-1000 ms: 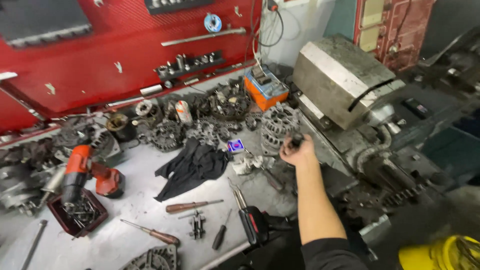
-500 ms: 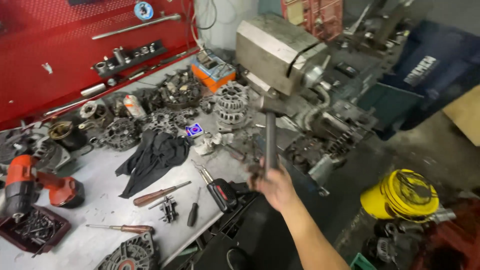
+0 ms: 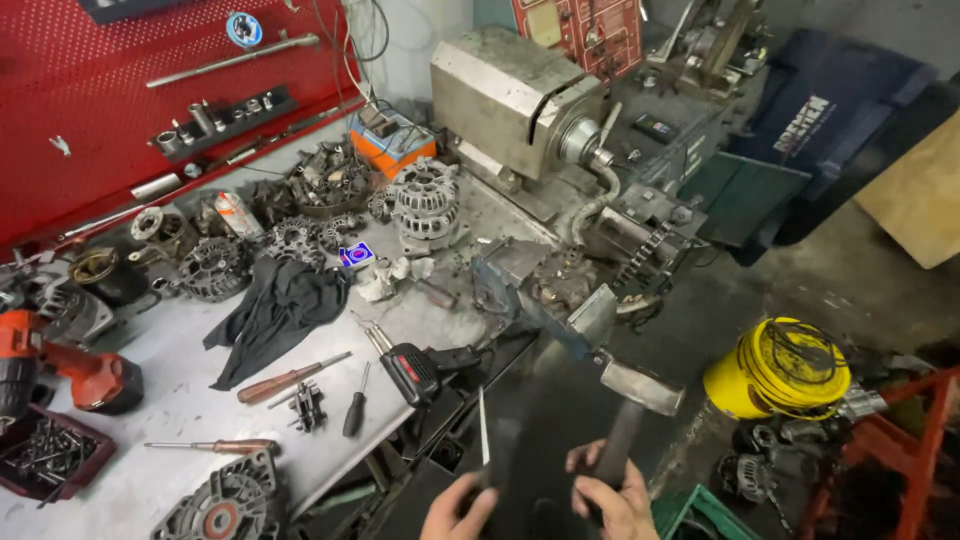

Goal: The person uses a T-handle wrench to tighten a bolt on a metal component secured in a bench vise. They then use a hammer to tap the component. The person also picks up a cordless drill and a socket from a wall-mounted rack.

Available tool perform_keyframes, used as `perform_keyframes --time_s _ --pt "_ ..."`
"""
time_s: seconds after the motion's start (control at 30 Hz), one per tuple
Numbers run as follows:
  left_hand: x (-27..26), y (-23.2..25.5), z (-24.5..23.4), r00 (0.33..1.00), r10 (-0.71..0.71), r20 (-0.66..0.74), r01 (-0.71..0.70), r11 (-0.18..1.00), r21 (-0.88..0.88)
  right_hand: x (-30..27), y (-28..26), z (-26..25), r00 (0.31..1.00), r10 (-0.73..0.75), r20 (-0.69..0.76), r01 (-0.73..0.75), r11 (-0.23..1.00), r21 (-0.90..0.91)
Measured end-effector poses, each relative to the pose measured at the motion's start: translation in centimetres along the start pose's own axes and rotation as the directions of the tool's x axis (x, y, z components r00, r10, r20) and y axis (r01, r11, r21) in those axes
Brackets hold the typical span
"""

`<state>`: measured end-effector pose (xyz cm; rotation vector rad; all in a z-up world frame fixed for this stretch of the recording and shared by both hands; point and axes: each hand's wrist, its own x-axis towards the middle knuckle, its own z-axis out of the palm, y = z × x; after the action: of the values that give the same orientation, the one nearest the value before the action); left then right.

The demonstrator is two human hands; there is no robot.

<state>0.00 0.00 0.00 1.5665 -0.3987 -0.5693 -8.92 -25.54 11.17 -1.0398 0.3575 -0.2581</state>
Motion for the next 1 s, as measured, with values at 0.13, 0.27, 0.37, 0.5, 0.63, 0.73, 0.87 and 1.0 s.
perform_keyframes --time_s 0.13,0.27,0.37,0.5,0.63,0.73,0.87,1.0 --pt "6.8 15.8 5.8 1.000 0.009 0.023 -0.009 1.000 0.021 2.2 -0.7 -3.2 0.962 0.081 -0.262 -0.139 0.967 -0.212" --pt "13.4 17.4 11.3 0.996 0.065 0.060 -0.061 0.996 -0.071 5.6 -1.3 -6.5 0.970 0.033 -0.240 -0.120 0.925 -0.359" --pt "17.2 18.1 13.6 0.978 0.194 0.072 -0.200 0.976 0.089 7.8 -2.3 -7.6 0.976 0.068 -0.208 -0.101 0.983 -0.151" --pt "19.8 19.9 15.4 0.998 0.048 -0.033 -0.042 0.986 0.161 11.5 -2.5 -10.4 0.969 0.077 -0.236 -0.087 0.996 -0.031" --pt "21.4 19.7 16.3 0.997 -0.069 -0.037 0.070 0.998 0.009 13.4 -4.0 -11.7 0.961 0.017 -0.275 -0.063 0.985 -0.158" --pt "22.3 20.0 16.4 0.998 -0.029 -0.061 0.039 0.984 0.172 14.3 -4.8 -11.5 0.967 0.000 -0.255 -0.062 0.970 -0.237" --pt "23.1 18.6 16.6 0.998 -0.047 -0.053 0.055 0.986 0.158 14.6 -4.8 -11.8 0.978 -0.063 -0.201 0.006 0.962 -0.274" --pt "23.0 18.8 16.8 0.989 -0.137 -0.050 0.140 0.989 0.056 14.9 -4.4 -12.0 0.971 -0.047 -0.236 -0.018 0.964 -0.267"
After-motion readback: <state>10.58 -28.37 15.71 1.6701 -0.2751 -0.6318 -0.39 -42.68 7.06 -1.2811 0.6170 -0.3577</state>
